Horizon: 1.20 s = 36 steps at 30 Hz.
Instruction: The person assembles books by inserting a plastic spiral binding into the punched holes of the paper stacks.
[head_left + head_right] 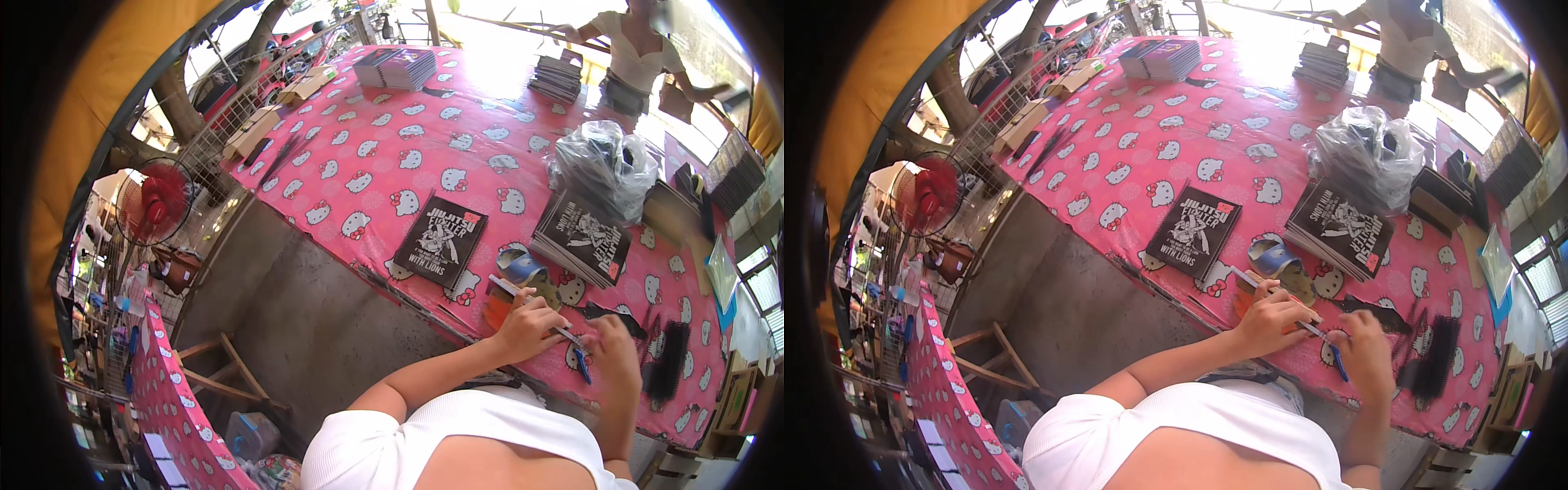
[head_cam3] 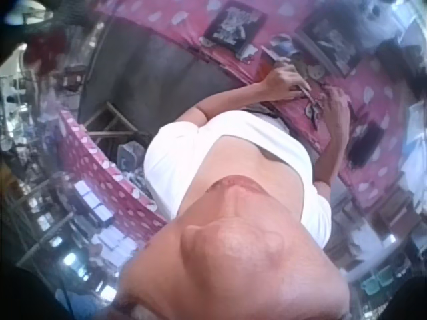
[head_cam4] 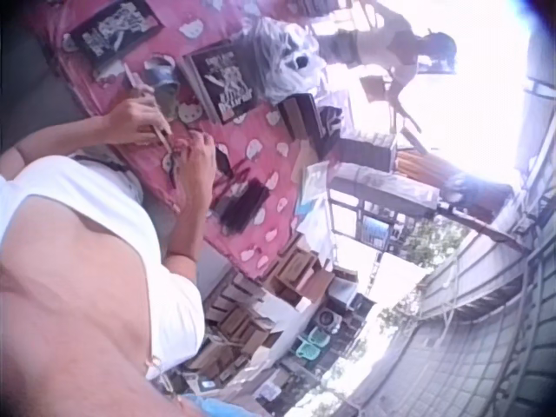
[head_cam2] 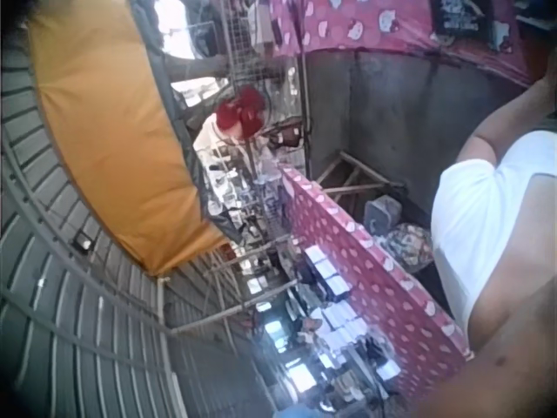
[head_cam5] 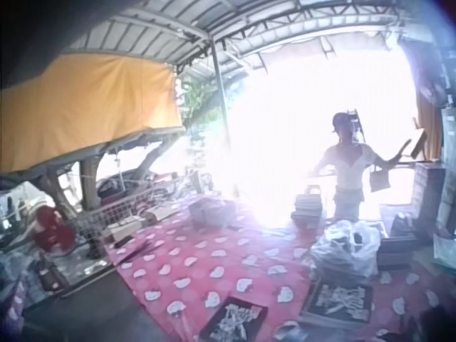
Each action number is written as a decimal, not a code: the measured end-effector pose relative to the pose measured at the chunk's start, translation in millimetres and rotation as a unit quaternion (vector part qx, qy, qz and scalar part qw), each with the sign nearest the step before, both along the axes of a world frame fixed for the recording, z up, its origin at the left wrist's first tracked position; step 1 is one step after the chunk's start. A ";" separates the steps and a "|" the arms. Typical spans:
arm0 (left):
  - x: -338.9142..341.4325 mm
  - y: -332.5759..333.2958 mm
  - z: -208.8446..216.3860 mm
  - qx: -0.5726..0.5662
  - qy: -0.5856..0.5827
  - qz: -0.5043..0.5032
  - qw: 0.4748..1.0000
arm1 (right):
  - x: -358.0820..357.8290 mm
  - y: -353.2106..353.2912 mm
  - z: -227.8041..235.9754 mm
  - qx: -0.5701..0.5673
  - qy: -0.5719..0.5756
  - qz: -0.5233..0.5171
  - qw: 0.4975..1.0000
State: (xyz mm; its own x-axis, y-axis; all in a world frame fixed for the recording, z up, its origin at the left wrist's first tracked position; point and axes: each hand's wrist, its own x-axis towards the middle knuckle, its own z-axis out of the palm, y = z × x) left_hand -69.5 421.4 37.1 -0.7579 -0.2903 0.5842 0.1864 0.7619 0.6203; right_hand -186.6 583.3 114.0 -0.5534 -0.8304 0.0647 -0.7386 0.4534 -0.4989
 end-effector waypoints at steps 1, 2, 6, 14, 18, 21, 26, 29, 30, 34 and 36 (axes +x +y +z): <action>-1.1 0.3 0.9 -0.009 0.011 -0.008 1.000 | -9.3 -5.7 2.2 -0.001 0.002 0.003 1.000; 0.5 1.5 -0.4 -0.016 0.019 -0.009 1.000 | -19.0 -16.6 -0.2 -0.003 -0.003 0.028 1.000; 0.7 3.4 -1.0 -0.035 0.028 -0.003 0.999 | -71.4 -66.2 -73.8 0.067 -0.106 0.176 0.976; 3.7 -2.7 9.2 -0.089 0.016 0.043 0.995 | -73.1 -87.2 -121.5 0.134 0.134 0.165 0.968; 1.0 -4.3 4.9 -0.071 0.018 0.031 0.997 | -69.9 -83.0 -130.3 -0.043 0.292 0.181 0.938; -6.5 -1.9 4.5 -0.050 0.031 0.017 0.998 | -75.1 -87.3 -141.2 -0.020 0.145 0.162 0.976; -6.0 3.4 11.7 -0.044 -0.010 0.056 0.997 | -80.6 -61.0 -106.9 -0.007 0.032 0.065 0.997; -7.9 0.6 9.7 -0.053 -0.021 0.063 0.996 | -89.2 -15.0 -98.0 -0.240 -0.353 0.116 0.897; -9.5 1.4 7.9 -0.048 -0.020 0.054 0.997 | -94.0 -3.6 -104.1 -0.330 -0.489 0.157 0.792; -13.9 -1.7 9.8 -0.030 -0.012 0.047 0.998 | -100.6 -1.5 -80.0 -0.138 -0.227 0.068 0.962; -17.9 -4.1 10.5 -0.048 -0.013 0.051 0.997 | -110.4 -7.8 -85.7 -0.211 -0.317 0.218 0.899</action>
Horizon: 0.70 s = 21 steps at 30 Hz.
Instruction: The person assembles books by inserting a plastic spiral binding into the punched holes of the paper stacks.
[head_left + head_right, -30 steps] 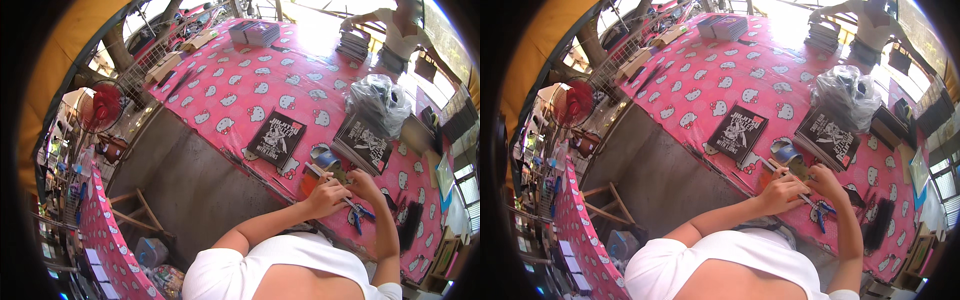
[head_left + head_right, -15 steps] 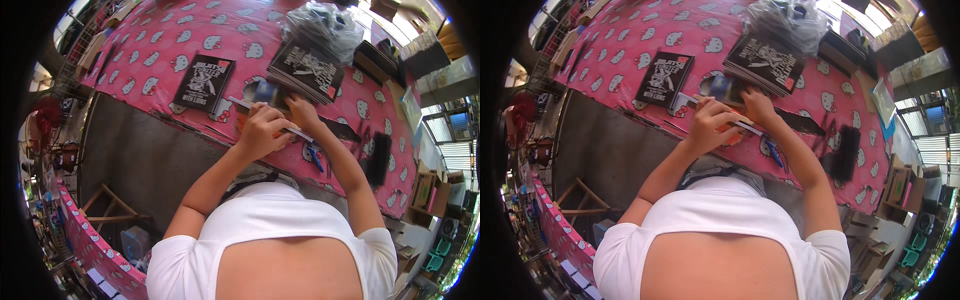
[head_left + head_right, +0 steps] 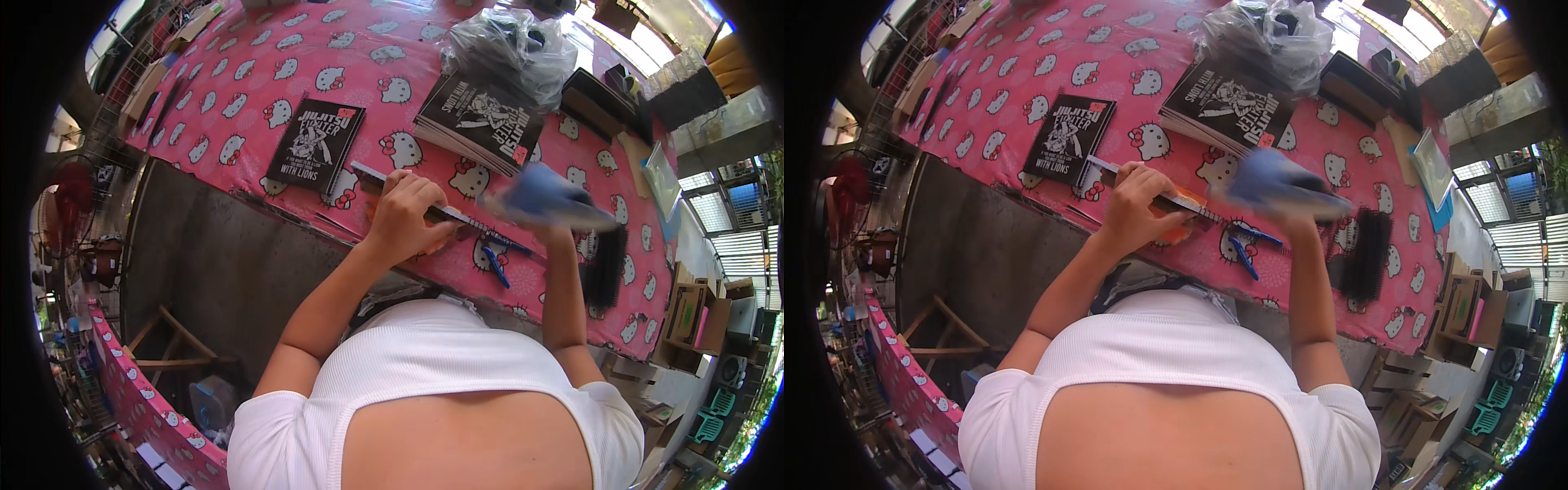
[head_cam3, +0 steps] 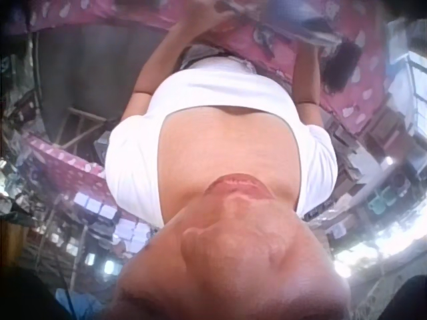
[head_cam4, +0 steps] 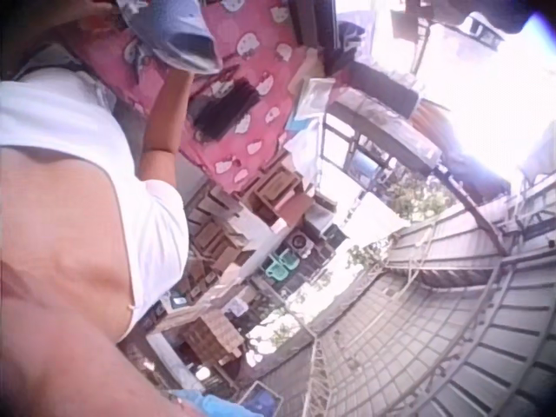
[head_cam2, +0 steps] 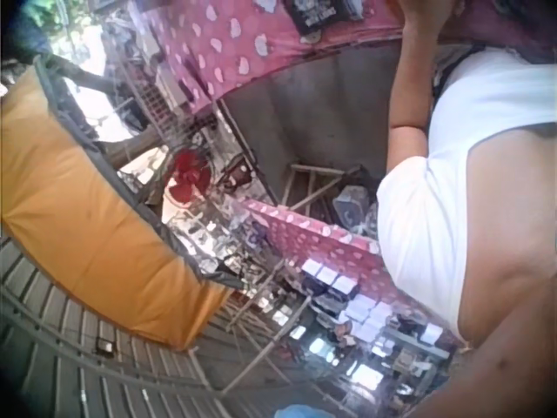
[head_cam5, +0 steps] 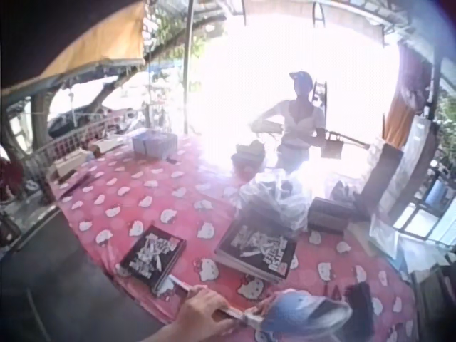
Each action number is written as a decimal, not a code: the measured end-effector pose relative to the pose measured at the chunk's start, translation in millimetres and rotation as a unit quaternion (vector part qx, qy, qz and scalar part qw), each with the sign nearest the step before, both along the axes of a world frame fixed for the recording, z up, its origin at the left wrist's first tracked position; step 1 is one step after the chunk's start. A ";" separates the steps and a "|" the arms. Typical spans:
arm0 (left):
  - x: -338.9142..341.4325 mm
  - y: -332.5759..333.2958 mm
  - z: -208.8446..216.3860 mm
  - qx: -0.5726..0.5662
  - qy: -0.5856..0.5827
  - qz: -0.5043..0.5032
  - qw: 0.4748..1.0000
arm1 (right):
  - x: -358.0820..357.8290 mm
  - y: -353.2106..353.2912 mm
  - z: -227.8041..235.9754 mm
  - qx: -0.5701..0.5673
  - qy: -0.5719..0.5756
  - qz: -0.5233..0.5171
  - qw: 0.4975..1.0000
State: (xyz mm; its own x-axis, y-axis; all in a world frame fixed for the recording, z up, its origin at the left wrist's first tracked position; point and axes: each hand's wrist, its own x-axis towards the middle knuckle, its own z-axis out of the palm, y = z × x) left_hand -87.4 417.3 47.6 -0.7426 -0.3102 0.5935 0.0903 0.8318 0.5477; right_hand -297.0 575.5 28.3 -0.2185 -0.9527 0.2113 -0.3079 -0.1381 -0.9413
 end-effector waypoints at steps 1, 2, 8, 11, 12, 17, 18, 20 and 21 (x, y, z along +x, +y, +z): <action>-2.4 -0.4 1.1 -0.003 0.003 -0.002 1.000 | 0.5 1.9 -2.8 -0.010 -0.018 0.023 1.000; -1.1 0.0 0.5 0.002 -0.002 -0.010 1.000 | 4.5 2.2 -5.1 -0.018 -0.040 0.047 0.998; -0.8 -2.9 1.7 0.043 -0.028 -0.009 0.999 | 5.1 0.4 -3.1 0.044 -0.102 -0.020 0.994; 10.6 -2.3 18.8 0.005 -0.069 0.057 0.996 | 13.6 -22.7 -10.4 0.071 0.218 -0.140 0.963; 13.0 -7.3 19.1 -0.030 -0.076 0.095 0.992 | 21.5 -28.1 3.0 0.067 0.225 -0.134 0.963; 20.0 -26.3 7.0 0.002 -0.078 0.100 0.992 | 28.7 -43.1 3.3 0.102 0.103 -0.093 0.985; 18.7 -30.1 6.8 0.036 -0.072 0.079 0.994 | 27.2 -48.2 2.8 0.061 0.043 -0.111 0.991; 21.1 -35.1 5.6 0.042 -0.063 0.081 0.994 | 34.3 -38.4 -1.8 0.027 -0.082 -0.082 0.993; 23.7 -35.3 3.7 0.052 -0.057 0.083 0.994 | 30.8 -42.9 -7.0 0.007 0.011 -0.040 0.999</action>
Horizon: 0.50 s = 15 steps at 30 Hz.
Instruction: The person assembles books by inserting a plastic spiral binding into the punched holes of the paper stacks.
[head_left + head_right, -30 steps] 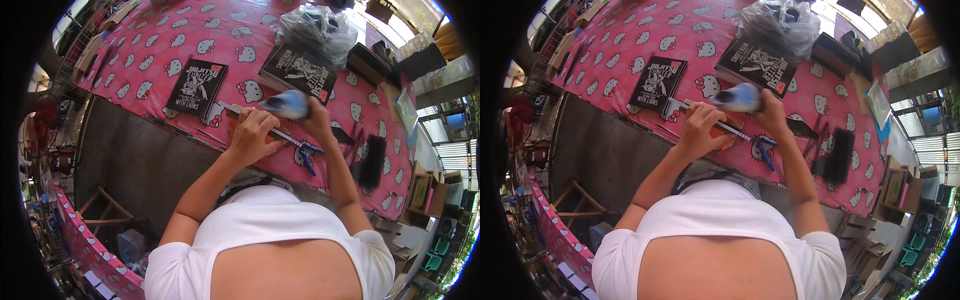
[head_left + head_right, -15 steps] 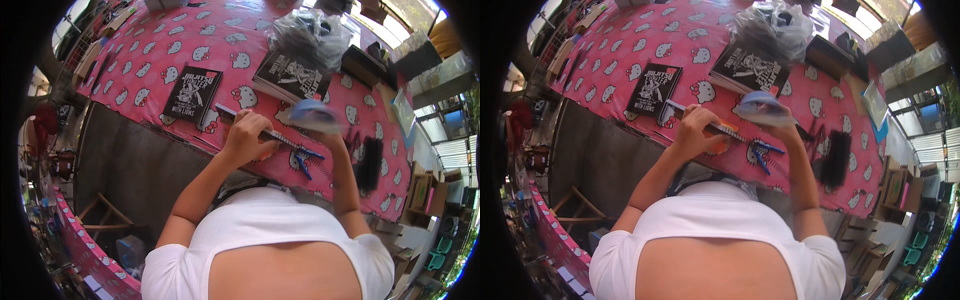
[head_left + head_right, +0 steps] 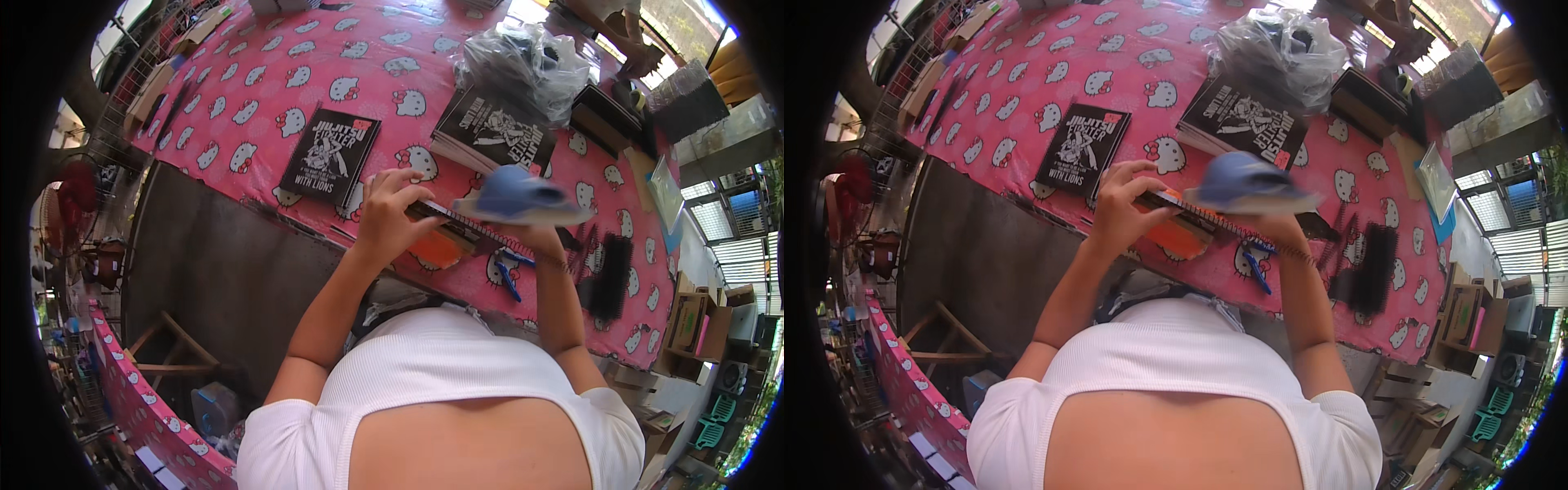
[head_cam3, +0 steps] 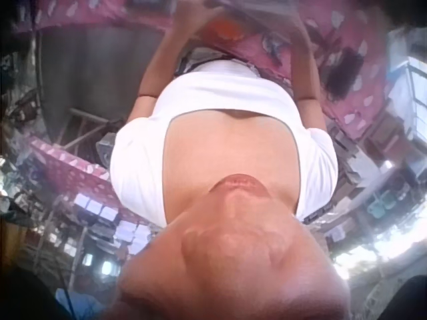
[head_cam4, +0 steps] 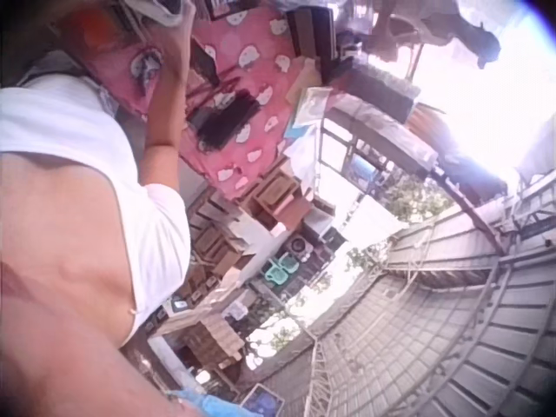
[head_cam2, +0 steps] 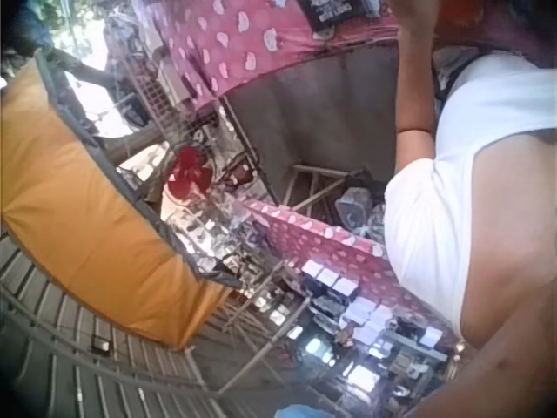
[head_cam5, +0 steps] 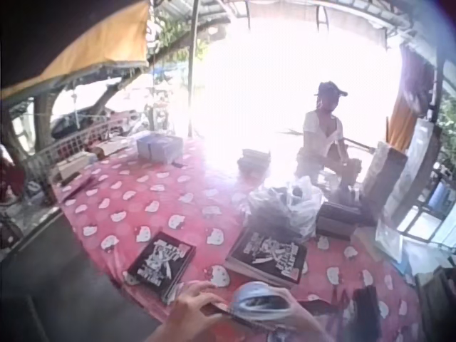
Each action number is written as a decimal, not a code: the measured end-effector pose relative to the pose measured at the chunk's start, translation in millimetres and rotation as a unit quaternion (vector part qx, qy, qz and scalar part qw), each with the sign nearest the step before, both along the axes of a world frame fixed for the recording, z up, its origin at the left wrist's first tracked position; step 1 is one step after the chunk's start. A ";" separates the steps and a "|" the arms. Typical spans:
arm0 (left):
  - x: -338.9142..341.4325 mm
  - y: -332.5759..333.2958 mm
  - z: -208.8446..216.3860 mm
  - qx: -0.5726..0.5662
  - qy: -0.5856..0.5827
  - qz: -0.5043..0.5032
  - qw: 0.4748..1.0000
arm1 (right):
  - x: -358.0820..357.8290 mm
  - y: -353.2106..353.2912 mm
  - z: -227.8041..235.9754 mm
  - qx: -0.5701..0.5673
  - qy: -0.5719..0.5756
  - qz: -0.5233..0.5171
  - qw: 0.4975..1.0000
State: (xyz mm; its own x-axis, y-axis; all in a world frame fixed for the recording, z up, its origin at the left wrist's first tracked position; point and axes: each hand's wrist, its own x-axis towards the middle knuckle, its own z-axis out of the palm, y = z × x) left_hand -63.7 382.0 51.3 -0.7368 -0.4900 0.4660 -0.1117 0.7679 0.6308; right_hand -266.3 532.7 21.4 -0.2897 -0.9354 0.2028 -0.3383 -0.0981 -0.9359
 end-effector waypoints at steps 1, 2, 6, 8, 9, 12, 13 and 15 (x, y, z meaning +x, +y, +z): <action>0.7 -1.1 -1.4 0.004 -0.002 0.003 1.000 | -3.6 -3.9 -4.5 -0.021 0.094 0.041 0.995; -1.5 -5.8 -0.7 0.010 0.015 -0.007 1.000 | -4.3 -11.4 -0.5 -0.053 0.180 0.075 0.979; 8.4 -9.6 6.2 -0.034 0.036 0.046 0.998 | 2.1 -15.8 6.3 0.007 -0.082 -0.001 0.997; 2.9 -13.2 5.7 0.039 0.046 0.032 0.998 | -3.0 -23.8 -7.7 0.046 -0.015 0.069 0.996; 4.5 -16.1 3.5 0.111 0.053 0.022 0.992 | 8.7 -37.4 22.5 0.133 0.123 0.015 0.983; 16.1 -17.8 -3.6 0.130 0.042 0.013 0.990 | 6.1 -30.7 23.2 0.012 -0.067 0.080 0.995; 12.5 -20.8 -5.6 0.130 0.047 0.013 0.990 | -1.9 -34.3 7.8 0.002 0.061 0.052 0.997; 15.0 -24.7 -12.3 0.258 0.054 0.023 0.964 | 6.3 -48.5 6.9 0.042 0.163 0.001 0.986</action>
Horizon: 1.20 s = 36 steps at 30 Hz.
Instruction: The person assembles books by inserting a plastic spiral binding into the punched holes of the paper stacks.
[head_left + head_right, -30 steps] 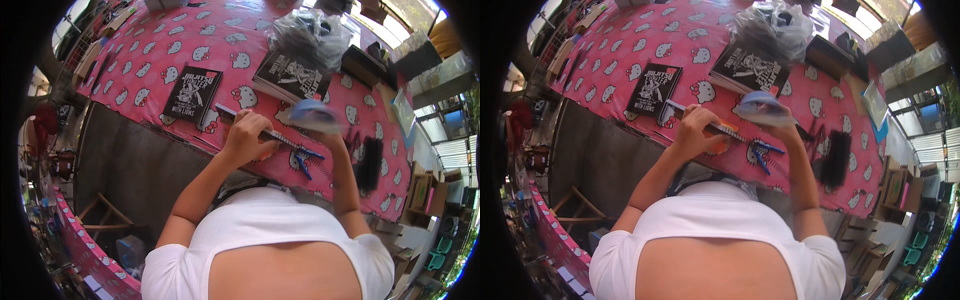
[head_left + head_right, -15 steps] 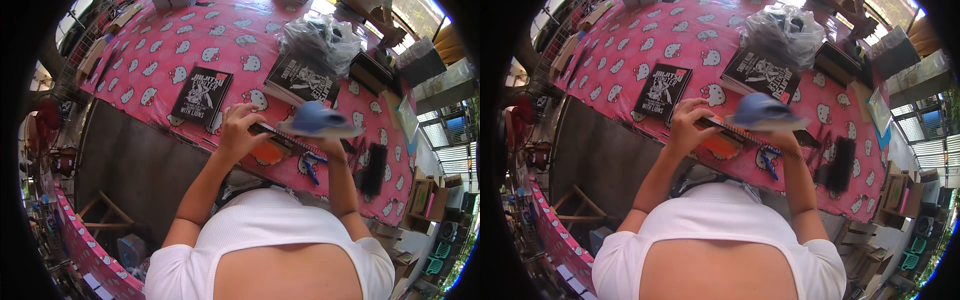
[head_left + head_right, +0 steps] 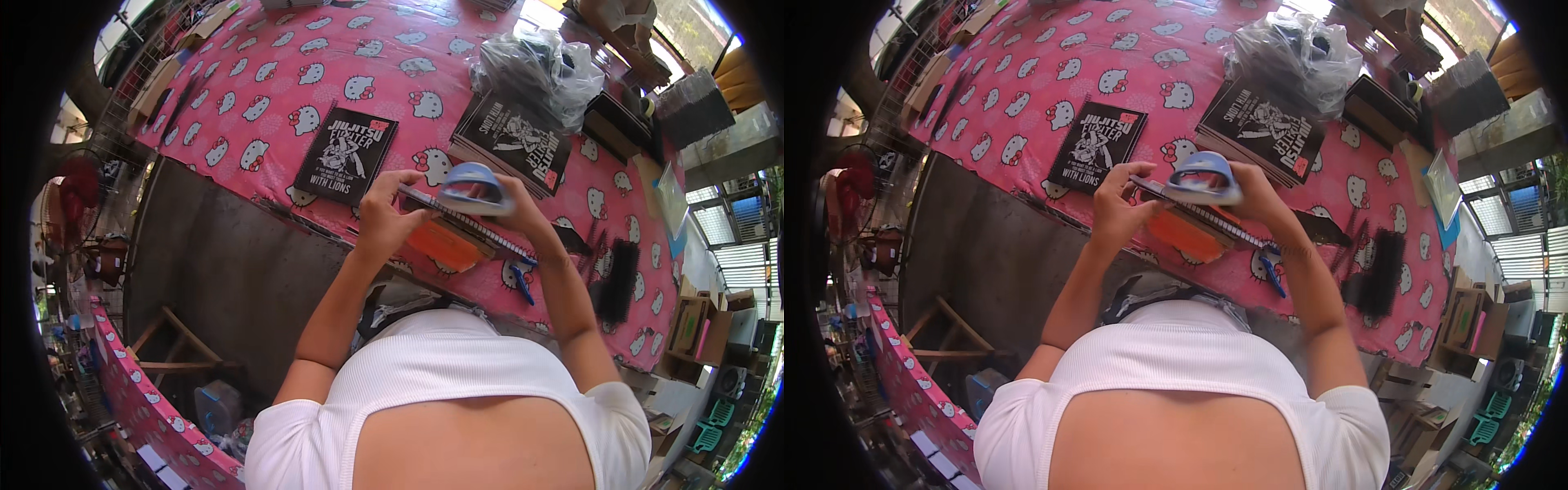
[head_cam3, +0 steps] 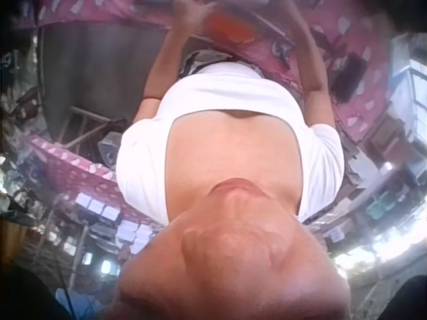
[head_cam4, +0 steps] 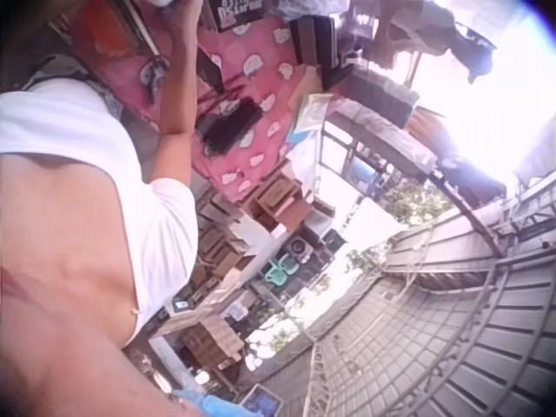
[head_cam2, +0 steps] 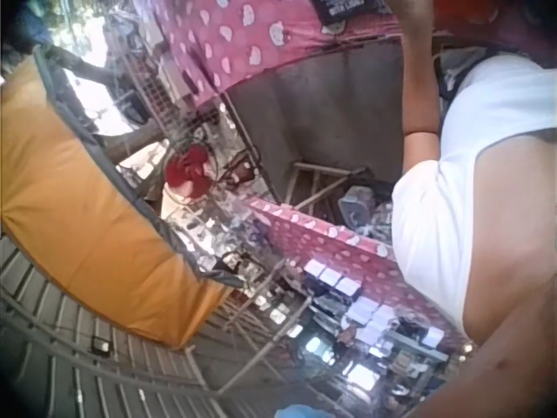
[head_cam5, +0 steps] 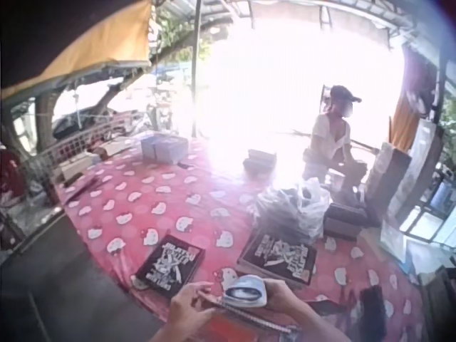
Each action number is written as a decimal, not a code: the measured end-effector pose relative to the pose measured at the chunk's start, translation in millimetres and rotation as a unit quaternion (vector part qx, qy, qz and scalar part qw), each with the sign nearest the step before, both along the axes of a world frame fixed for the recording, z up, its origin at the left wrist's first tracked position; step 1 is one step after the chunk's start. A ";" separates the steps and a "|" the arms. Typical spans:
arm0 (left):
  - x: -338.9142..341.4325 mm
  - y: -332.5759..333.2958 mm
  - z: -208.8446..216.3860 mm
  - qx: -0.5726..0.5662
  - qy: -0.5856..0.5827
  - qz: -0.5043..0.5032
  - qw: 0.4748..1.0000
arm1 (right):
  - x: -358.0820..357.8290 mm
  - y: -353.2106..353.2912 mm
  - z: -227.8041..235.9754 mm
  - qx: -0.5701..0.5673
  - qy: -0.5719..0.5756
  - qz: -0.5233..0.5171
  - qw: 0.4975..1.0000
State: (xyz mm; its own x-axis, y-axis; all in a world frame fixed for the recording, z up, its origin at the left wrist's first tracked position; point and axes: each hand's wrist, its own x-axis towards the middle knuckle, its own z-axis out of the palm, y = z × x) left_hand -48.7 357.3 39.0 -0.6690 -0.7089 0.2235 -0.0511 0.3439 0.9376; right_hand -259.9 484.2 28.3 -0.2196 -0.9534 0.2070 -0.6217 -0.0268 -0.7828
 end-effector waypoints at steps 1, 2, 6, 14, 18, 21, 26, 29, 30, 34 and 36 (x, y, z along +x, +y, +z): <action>3.6 0.9 -4.4 0.000 -0.003 0.000 1.000 | 0.8 -4.6 2.4 0.044 -0.013 -0.019 0.999; 11.3 -0.2 -10.0 0.074 0.042 0.017 0.996 | 10.4 -11.7 19.5 0.061 -0.113 -0.048 0.991; 8.0 -1.9 -7.1 0.226 0.173 0.015 0.959 | -0.3 -3.2 -0.3 0.000 -0.120 0.044 0.992; 11.0 -18.6 -22.0 0.184 0.137 -0.092 0.969 | 12.1 -7.6 1.2 0.079 -0.051 -0.081 0.992; 5.7 -15.0 -27.4 0.245 0.134 -0.137 0.950 | -7.4 30.2 4.1 0.144 0.095 0.002 0.985; -0.2 -14.1 -46.4 0.265 0.170 -0.148 0.938 | 17.8 35.5 90.2 0.096 0.116 -0.075 0.986; -18.7 -4.5 -47.1 0.342 0.200 -0.106 0.912 | 90.5 -31.2 62.3 0.041 0.315 -0.202 0.926; -17.7 -4.5 -47.1 0.332 0.197 -0.111 0.916 | 114.6 -12.0 6.1 0.039 0.451 -0.267 0.851; -18.1 -5.5 -47.6 0.335 0.200 -0.113 0.914 | 125.7 -1.1 -1.8 0.047 0.419 -0.254 0.870; -17.3 -9.6 -50.3 0.333 0.197 -0.127 0.913 | 127.1 -1.8 16.6 0.074 0.401 -0.243 0.880; -16.8 -6.2 -44.5 0.348 0.185 -0.146 0.907 | 99.0 -26.6 26.5 0.070 0.425 -0.297 0.852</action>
